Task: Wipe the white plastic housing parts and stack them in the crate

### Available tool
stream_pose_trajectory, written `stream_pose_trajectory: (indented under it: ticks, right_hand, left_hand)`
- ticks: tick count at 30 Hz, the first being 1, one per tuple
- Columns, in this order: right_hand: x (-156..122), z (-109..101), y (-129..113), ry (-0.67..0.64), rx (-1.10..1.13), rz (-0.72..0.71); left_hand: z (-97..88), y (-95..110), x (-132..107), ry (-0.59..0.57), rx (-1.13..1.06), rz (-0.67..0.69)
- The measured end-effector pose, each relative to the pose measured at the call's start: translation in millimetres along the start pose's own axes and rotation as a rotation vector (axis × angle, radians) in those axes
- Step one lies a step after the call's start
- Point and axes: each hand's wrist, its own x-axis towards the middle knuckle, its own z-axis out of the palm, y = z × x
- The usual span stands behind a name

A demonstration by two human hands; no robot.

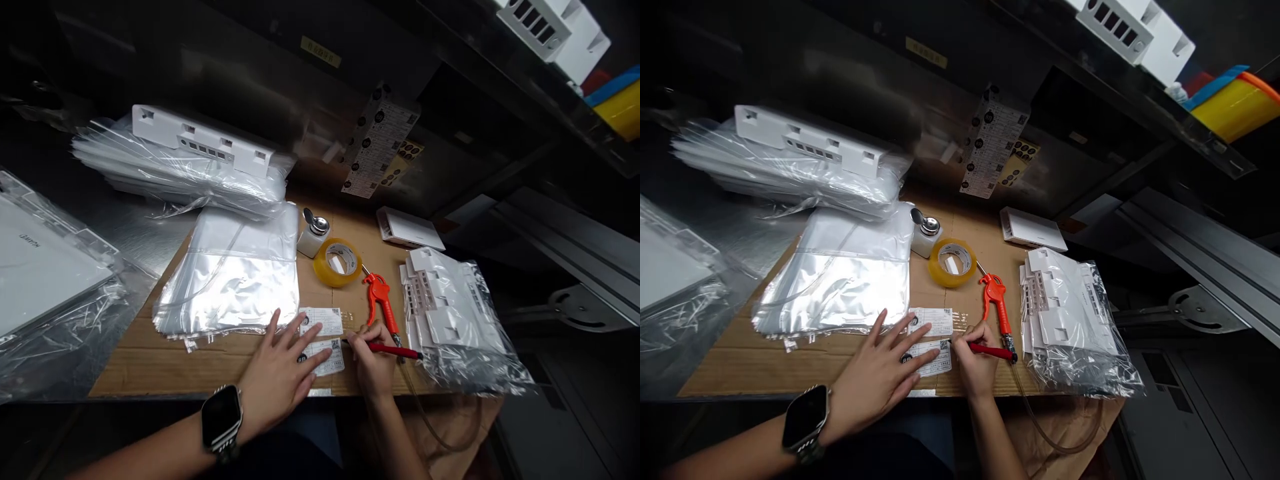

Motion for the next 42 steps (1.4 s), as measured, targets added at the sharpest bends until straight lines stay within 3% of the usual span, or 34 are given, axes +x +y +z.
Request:
stream_pose_trajectory:
  ticks: [4,11,16,30,37,42]
  right_hand:
    - [-18.1,1.7,-3.8,-0.084,0.029,0.049]
    - [-34.0,16.4,-6.2,-0.206,0.002,0.043]
    - [-39.1,23.2,-4.1,-0.229,-0.108,-0.026]
    - [-41.4,21.5,0.9,-0.236,-0.211,-0.004]
    - [-21.9,21.7,-14.8,-0.196,0.076,0.175]
    - [2.1,30.8,-18.2,-0.144,0.070,0.111]
  left_hand:
    - [1.3,13.2,-28.8,0.066,0.130,0.014]
    - [-2.0,3.8,-53.6,0.075,0.158,0.012]
    - [0.4,6.0,-53.1,0.081,0.108,-0.026]
    - [-3.4,8.3,-53.8,0.012,0.032,-0.071]
    - [-5.5,7.7,-51.1,0.043,0.024,-0.038]
    - [-6.6,0.1,-40.3,0.078,-0.052,0.073]
